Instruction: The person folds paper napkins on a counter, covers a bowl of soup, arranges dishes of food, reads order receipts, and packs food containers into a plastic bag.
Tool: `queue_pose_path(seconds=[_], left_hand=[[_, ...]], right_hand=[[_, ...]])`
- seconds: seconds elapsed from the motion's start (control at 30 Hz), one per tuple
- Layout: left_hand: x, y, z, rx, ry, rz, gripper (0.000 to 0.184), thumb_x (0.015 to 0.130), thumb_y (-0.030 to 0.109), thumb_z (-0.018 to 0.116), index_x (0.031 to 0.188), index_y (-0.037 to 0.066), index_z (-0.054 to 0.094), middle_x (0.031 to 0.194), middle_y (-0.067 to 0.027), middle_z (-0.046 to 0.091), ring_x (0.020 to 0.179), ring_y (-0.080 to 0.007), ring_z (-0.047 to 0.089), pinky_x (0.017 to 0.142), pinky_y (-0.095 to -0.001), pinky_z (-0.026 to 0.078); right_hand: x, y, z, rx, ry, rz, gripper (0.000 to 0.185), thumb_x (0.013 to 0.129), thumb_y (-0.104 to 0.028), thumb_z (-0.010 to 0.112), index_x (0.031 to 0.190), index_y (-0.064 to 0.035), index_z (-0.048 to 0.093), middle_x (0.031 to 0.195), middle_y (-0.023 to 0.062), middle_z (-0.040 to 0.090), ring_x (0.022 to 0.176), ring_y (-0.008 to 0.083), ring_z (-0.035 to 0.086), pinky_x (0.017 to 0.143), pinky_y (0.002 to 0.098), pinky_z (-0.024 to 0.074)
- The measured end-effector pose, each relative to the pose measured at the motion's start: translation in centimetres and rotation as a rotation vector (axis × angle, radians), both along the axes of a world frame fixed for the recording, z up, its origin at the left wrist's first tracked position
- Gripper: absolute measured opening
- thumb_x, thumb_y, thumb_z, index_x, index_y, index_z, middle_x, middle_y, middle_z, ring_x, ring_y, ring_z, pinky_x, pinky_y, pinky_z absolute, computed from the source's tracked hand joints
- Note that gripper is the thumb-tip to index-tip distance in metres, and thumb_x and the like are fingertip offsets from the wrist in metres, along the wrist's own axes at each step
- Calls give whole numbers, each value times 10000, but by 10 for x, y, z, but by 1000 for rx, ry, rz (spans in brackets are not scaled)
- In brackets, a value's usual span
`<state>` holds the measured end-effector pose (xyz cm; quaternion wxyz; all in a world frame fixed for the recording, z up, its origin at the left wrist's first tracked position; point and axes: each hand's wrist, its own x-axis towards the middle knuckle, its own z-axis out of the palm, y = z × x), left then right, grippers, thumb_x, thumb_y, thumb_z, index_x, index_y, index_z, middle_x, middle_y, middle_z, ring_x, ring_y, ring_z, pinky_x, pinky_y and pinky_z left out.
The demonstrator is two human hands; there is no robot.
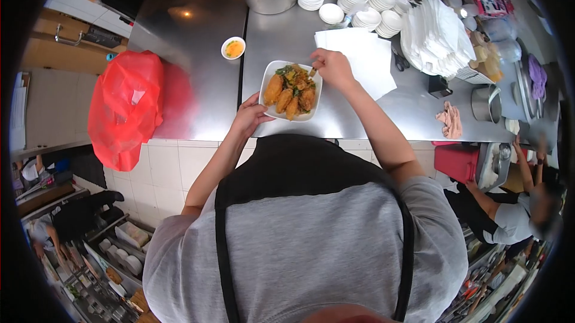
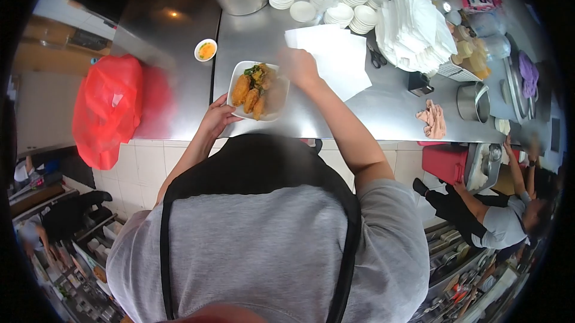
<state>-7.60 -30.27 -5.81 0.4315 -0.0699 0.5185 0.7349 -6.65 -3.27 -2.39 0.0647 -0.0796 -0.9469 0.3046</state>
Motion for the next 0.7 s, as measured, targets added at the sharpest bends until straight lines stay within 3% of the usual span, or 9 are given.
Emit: queue_pose_path(seconds=[0.03,0.17,0.27,0.47,0.5,0.6,0.7], left_hand=[[0,-1,0,-23,17,-2,533,774,-57,457,1292,-4,347,1052,-167,564,894,-259,615,732,-331,557],[-10,-5,10,31,-11,27,478,770,-30,468,1240,-31,384,1029,-154,570,852,-251,621,738,-337,554],[-40,-22,12,80,-4,59,429,779,-11,464,1204,-25,408,1100,-157,546,930,-280,598,773,-357,546],[-135,-68,17,189,110,332,479,761,-56,495,1221,-41,362,1202,-195,474,1106,-340,483,933,-455,439],[-160,-82,2,242,108,370,474,761,-67,484,1219,-49,362,1214,-197,465,1128,-348,462,954,-471,416],[-210,-97,-11,176,130,490,452,772,-83,446,1217,-60,366,1205,-180,477,1117,-310,479,984,-470,392],[-263,-117,-52,137,86,620,357,792,-56,428,1147,-76,405,1114,-185,528,1009,-300,550,876,-457,494]], right_hand=[[-2,2,3,10,-71,14,271,725,-166,663,984,-98,626,836,120,651,707,261,632,647,358,498],[7,8,16,-6,35,23,401,707,-234,700,1067,-92,595,922,136,637,737,259,627,664,352,495],[20,21,27,-116,42,-23,453,742,-278,650,1134,-77,547,1059,142,584,953,307,560,833,353,433],[72,58,6,-91,105,-157,351,740,-221,650,1047,-62,594,1029,133,592,954,305,555,842,358,433],[84,61,4,-37,233,-177,327,738,-182,671,1035,-61,609,963,137,609,834,298,590,739,355,472],[120,70,8,-1,217,-291,314,744,-176,656,1031,-57,606,958,136,607,826,303,589,735,359,471],[152,78,10,-19,119,-400,308,750,-186,634,1025,-51,604,973,144,601,882,313,571,782,370,452]])
